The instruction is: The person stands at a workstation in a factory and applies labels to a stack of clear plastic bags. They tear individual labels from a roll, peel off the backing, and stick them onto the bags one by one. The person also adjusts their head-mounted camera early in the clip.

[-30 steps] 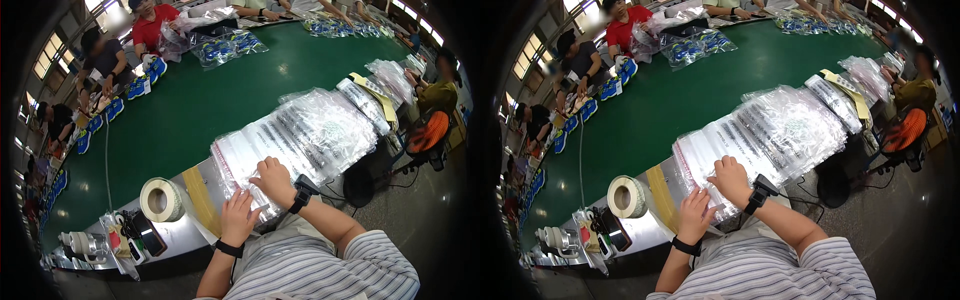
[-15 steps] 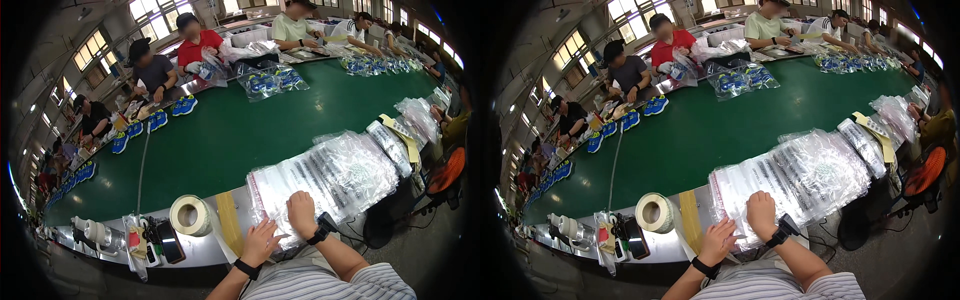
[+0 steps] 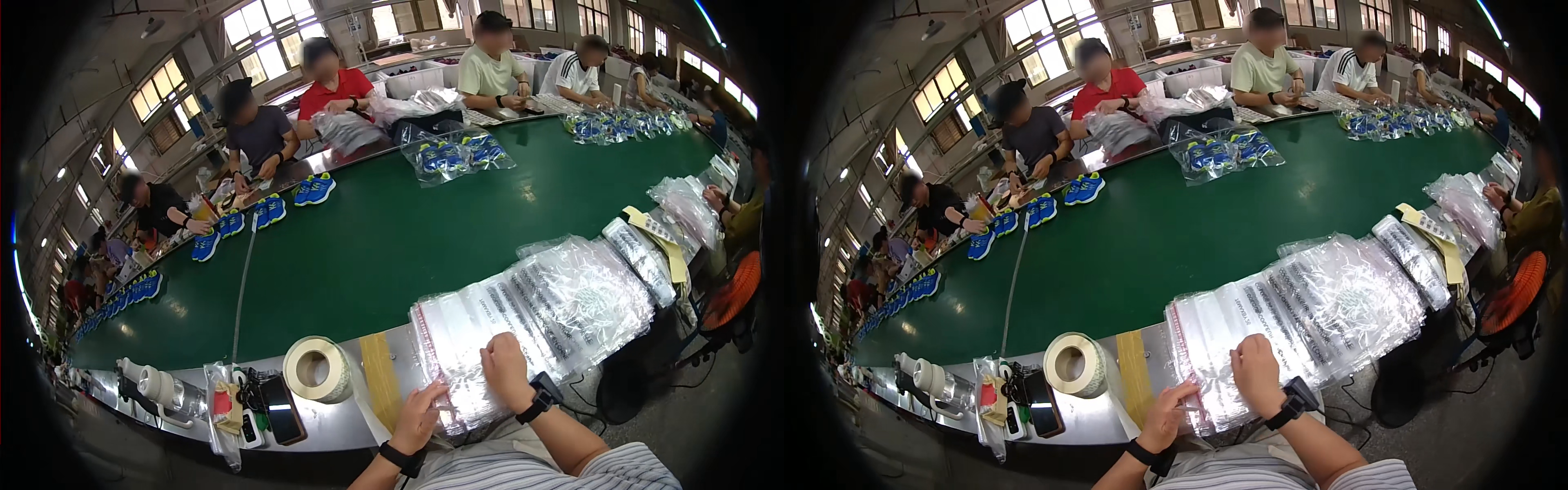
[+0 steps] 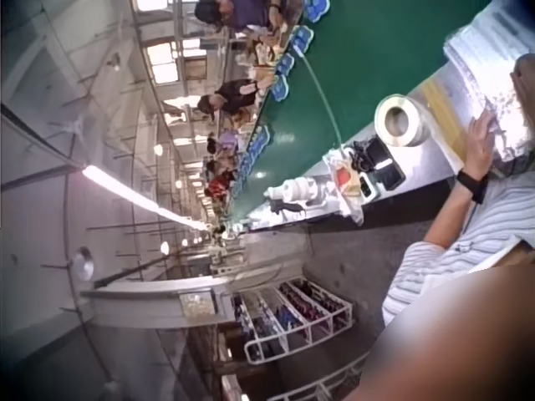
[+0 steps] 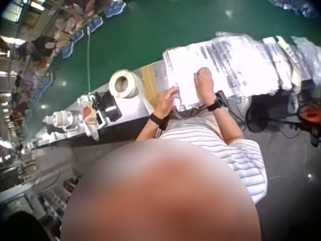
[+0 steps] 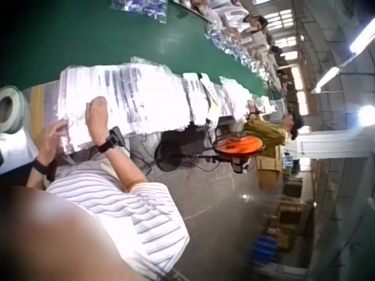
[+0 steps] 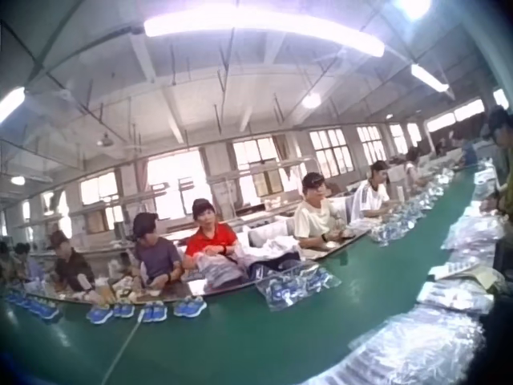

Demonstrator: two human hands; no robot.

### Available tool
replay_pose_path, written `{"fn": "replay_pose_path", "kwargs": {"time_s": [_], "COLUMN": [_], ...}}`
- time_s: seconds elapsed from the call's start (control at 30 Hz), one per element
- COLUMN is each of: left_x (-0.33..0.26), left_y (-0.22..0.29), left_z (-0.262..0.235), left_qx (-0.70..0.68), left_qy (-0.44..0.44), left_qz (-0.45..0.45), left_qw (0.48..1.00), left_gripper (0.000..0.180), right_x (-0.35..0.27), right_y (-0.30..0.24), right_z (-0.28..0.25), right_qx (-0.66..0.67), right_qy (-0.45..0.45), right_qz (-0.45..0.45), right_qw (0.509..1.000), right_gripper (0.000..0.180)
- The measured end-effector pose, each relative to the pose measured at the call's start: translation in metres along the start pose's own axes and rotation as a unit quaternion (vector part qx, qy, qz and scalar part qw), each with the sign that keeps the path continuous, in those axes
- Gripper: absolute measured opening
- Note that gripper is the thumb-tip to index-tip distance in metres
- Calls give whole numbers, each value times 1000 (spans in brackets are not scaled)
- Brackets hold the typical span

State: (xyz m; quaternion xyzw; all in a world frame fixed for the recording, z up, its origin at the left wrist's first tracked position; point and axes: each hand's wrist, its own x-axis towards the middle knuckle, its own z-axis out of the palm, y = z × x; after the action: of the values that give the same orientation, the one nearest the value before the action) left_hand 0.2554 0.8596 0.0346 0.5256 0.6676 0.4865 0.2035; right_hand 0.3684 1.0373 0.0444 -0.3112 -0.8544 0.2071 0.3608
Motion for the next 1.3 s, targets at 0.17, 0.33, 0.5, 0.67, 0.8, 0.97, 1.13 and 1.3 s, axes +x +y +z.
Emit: {"fn": "replay_pose_path", "kwargs": {"time_s": [0.17, 0.33, 0.5, 0.67, 0.8, 0.97, 1.13, 1.3], "left_x": [-2, -12, -17, -13, -9, 30, 110, 125], "left_y": [-6, -15, -15, -13, 6, 38, 8, -18], "left_z": [6, 5, 0, 2, -13, -21, 24, 44], "left_qx": [60, 101, -6, 84, 58, -124, -700, -549], "left_qy": [44, 45, 60, 4, -14, -3, -275, -130], "left_qz": [17, 8, -12, 24, -48, -48, -149, -367], "left_qw": [997, 994, 998, 996, 997, 991, 642, 740], "left_gripper": [61, 57, 59, 66, 51, 40, 46, 30], "right_x": [-15, -19, -16, -14, -6, -2, -4, 8], "right_y": [-24, -13, -15, -19, 13, 33, 16, 33], "right_z": [21, 27, 27, 34, 9, -16, -19, -54], "right_qx": [-80, -95, -58, -46, 188, 248, 522, 514], "right_qy": [-95, -78, -47, -64, -122, -64, -152, -40], "right_qz": [-60, -50, -44, -97, 181, 195, 252, 270], "right_qw": [990, 991, 996, 992, 958, 947, 800, 813], "right_gripper": [29, 21, 16, 16, 14, 11, 12, 15]}}
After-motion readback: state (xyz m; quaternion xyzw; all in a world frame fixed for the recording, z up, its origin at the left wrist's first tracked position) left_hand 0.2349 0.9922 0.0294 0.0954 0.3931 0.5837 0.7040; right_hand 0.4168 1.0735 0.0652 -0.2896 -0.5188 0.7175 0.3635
